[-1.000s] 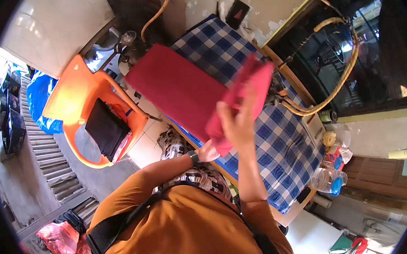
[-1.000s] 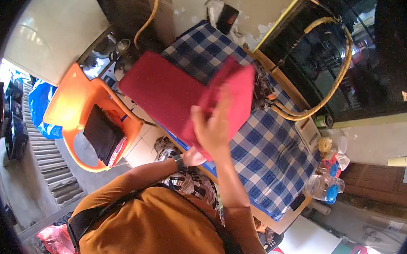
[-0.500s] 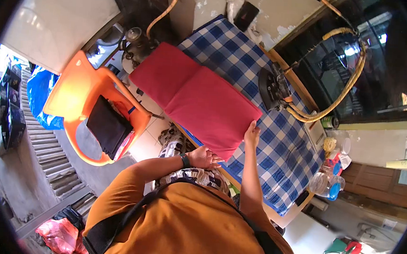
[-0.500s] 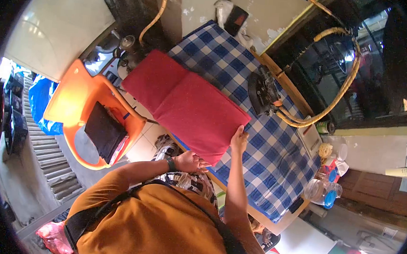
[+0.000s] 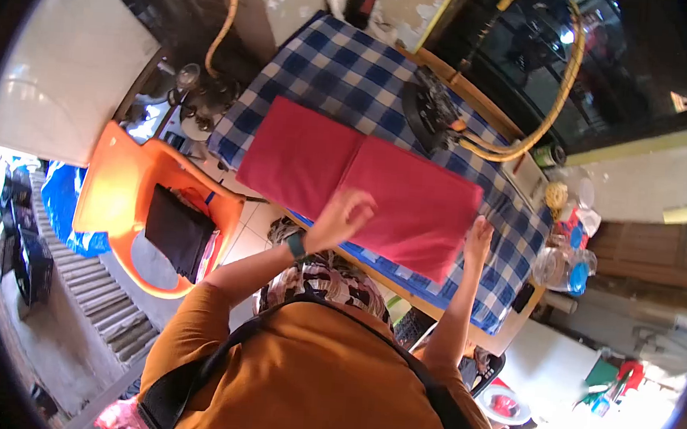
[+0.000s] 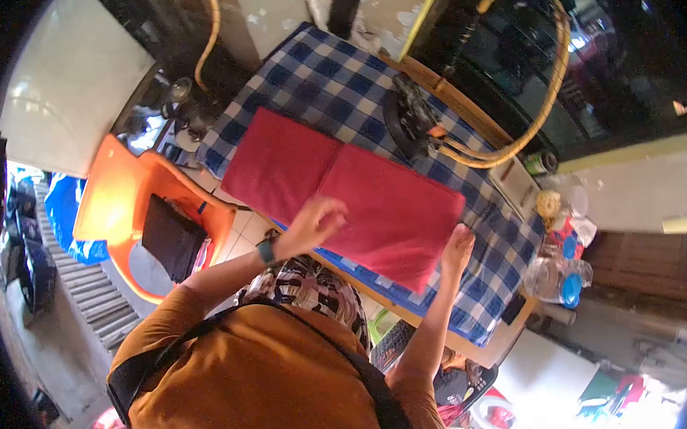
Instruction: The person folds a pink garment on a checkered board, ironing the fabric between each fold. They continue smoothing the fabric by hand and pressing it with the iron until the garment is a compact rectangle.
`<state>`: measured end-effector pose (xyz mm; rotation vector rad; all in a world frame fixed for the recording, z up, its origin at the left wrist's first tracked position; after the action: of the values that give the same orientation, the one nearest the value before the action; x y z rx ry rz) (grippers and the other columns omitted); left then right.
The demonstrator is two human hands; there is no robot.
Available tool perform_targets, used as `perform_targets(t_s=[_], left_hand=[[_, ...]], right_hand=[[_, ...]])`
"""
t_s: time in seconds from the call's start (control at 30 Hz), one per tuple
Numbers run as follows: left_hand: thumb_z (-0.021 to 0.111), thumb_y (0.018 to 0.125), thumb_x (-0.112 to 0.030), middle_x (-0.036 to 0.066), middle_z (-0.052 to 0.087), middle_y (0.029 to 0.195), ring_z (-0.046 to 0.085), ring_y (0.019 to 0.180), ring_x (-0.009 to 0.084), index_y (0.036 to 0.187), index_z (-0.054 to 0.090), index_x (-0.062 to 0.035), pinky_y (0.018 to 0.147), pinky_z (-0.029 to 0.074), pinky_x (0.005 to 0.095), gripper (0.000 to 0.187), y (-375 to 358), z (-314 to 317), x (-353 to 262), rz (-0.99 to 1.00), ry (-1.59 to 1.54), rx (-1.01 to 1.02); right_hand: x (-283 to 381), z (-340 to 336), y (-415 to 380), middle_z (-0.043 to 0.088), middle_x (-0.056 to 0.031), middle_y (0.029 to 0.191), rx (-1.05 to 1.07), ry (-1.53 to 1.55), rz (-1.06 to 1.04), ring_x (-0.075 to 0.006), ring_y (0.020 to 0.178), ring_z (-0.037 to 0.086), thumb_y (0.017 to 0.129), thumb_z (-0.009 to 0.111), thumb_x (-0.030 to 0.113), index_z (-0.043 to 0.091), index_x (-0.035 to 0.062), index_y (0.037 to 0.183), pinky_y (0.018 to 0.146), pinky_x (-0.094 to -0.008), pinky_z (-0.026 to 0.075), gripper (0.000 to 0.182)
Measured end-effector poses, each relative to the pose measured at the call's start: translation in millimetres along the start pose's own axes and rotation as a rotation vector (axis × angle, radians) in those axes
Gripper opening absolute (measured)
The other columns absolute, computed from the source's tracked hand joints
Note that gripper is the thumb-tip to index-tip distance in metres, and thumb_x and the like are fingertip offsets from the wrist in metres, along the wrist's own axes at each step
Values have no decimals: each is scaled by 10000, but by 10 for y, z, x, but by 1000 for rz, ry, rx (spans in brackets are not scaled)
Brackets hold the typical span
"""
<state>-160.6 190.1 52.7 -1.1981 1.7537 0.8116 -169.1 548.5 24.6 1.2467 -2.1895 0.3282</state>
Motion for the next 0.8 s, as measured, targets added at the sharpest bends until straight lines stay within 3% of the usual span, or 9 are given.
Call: perform_targets(t_s=[0.03,0.1,0.17,0.23,0.43,0.53,0.6,0.77,0.8], left_hand=[[574,918,-323,160,585,1063,547,983,323,1190,489,-28,868,433,411,410,72,-46,159,101,400,-386],[554,909,-395,239,558,1069,505,1004,439,1168,489,-7,898,395,495,471,295,29,697,-132,362,-587],[510,902,-503,271,575,1030,541,991,431,1161,487,31,848,421,523,594,551,64,994,-346,219,-549],[472,890,-577,263,606,998,572,952,434,1120,500,45,806,441,540,663,770,36,918,-498,406,-370],[423,956,-461,277,613,849,581,796,469,1008,493,7,640,454,531,477,1069,-46,666,-106,281,-480],[457,954,-424,251,620,848,594,788,444,994,503,-5,640,462,505,424,1096,-17,1059,-52,267,-511],[499,949,-369,207,619,797,604,732,399,954,527,-8,618,465,469,362,1001,-214,1108,36,299,-868],[572,910,-391,172,621,886,595,808,338,916,556,0,669,458,398,392,1055,-226,778,-205,-22,-426],[572,899,-435,169,628,895,592,841,345,910,555,5,692,457,415,441,1144,-179,855,-78,129,-540]], right_hand=[[-247,10,8,573,-253,1121,27,-139,-64,-402,1076,526,955,414,464,502,-26,1193,925,-451,406,552],[-320,-71,-140,520,-245,1227,25,-248,-78,-411,1146,473,961,441,374,474,-28,1255,970,-469,375,499],[-237,-75,-360,512,-241,1240,44,-161,-330,-414,1162,465,958,476,282,467,-45,1263,984,-475,369,447],[-170,-48,-584,499,-248,1267,31,-101,-442,-418,1224,426,946,500,203,445,-55,1293,1029,-467,345,436],[-124,388,-1181,187,-237,1507,142,-227,-543,-417,1389,184,946,456,381,253,-6,1440,1117,-519,183,659],[-120,344,-1183,201,-251,1498,183,-195,-526,-414,1389,191,955,439,374,262,7,1441,1119,-509,186,634],[-180,303,-1118,198,-260,1495,191,-91,-465,-416,1387,196,957,447,355,261,18,1444,1118,-507,189,621],[-21,252,-808,201,-255,1497,31,-61,-528,-411,1389,198,959,463,318,255,20,1445,1118,-502,190,607],[-9,294,-718,198,-253,1499,40,-95,-531,-409,1389,197,960,461,320,257,20,1445,1117,-504,192,606]])
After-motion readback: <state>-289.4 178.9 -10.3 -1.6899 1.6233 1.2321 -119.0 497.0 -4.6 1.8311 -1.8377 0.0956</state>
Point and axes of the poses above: each hand's wrist, its own y-axis towards the middle knuckle, its own z-axis out of the palm, x = y × z, the point moved 6 cm from there along y, towards the middle knuckle
